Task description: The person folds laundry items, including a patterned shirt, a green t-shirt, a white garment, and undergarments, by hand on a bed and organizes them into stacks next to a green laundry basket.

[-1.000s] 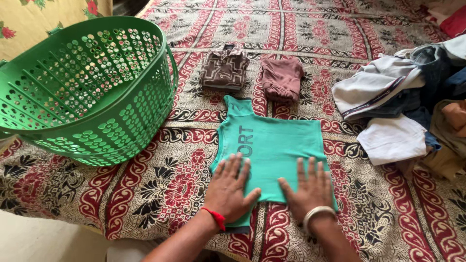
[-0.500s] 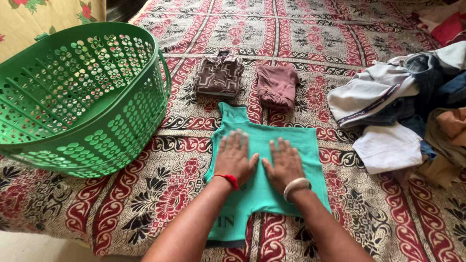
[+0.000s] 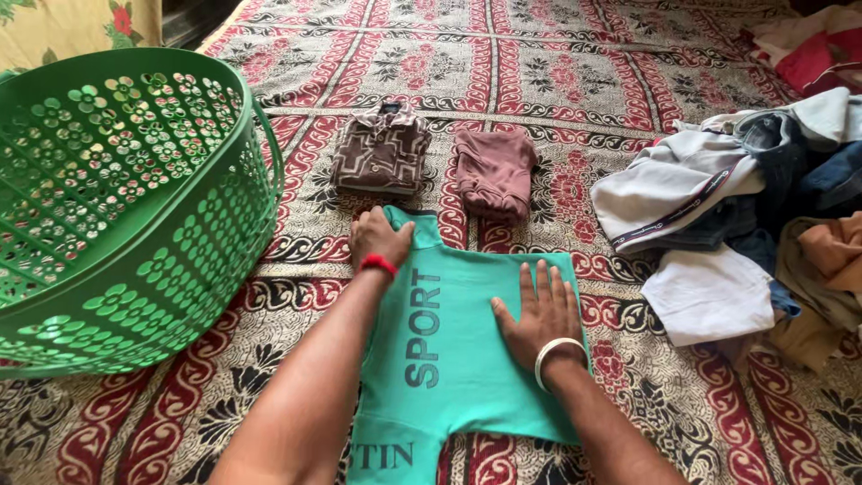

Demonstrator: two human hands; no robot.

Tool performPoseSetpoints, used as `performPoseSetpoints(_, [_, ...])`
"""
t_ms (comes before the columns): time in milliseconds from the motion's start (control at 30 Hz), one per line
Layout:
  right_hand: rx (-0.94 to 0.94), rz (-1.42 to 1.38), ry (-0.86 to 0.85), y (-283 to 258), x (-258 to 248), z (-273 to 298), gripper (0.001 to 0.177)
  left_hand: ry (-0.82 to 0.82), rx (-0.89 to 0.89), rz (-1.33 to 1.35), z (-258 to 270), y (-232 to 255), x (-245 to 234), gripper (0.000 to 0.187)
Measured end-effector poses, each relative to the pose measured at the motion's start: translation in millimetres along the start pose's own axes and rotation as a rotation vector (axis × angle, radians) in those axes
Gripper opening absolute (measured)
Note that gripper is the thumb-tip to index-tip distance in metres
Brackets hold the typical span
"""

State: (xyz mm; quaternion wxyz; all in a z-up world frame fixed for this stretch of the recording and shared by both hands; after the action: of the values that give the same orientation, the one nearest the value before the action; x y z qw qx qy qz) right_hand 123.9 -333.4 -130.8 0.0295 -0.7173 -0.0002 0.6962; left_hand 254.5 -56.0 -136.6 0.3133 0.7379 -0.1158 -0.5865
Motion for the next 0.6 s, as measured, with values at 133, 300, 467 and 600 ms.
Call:
performPoseSetpoints(133, [0.003, -0.024, 0.008, 0, -3, 1, 0.086, -0.007, 0.013, 0.307, -64, -19, 40, 0.03])
performPoseSetpoints(300, [0.006, -0.031, 0.007, -2, -5, 1, 0.087, -0.074, -0.037, 0.631, -93, -31, 63, 0.021])
performPoseSetpoints(467, [-0.014, -0.047, 0.029, -3, -11, 2, 0.085, -0.251, 0.014, 0.903, -83, -10, 48, 0.043])
performPoseSetpoints(600, [-0.003, 0.012, -0.043, 6, -6, -14, 0.077, -0.435, 0.118, 0.558, -57, 12, 24, 0.039])
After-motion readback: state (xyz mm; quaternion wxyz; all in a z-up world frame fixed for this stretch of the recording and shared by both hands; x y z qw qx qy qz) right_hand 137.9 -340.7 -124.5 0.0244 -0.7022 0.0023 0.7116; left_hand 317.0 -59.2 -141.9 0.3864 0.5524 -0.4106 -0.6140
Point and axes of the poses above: each hand's wrist, its own z-axis away from the middle knuckle, its own x-axis out of the palm, y = z × x, the point moved 7 cm from there along -z, towards the middle knuckle, and after that the axes turned 1 degree about y, right-handed, at the moved point
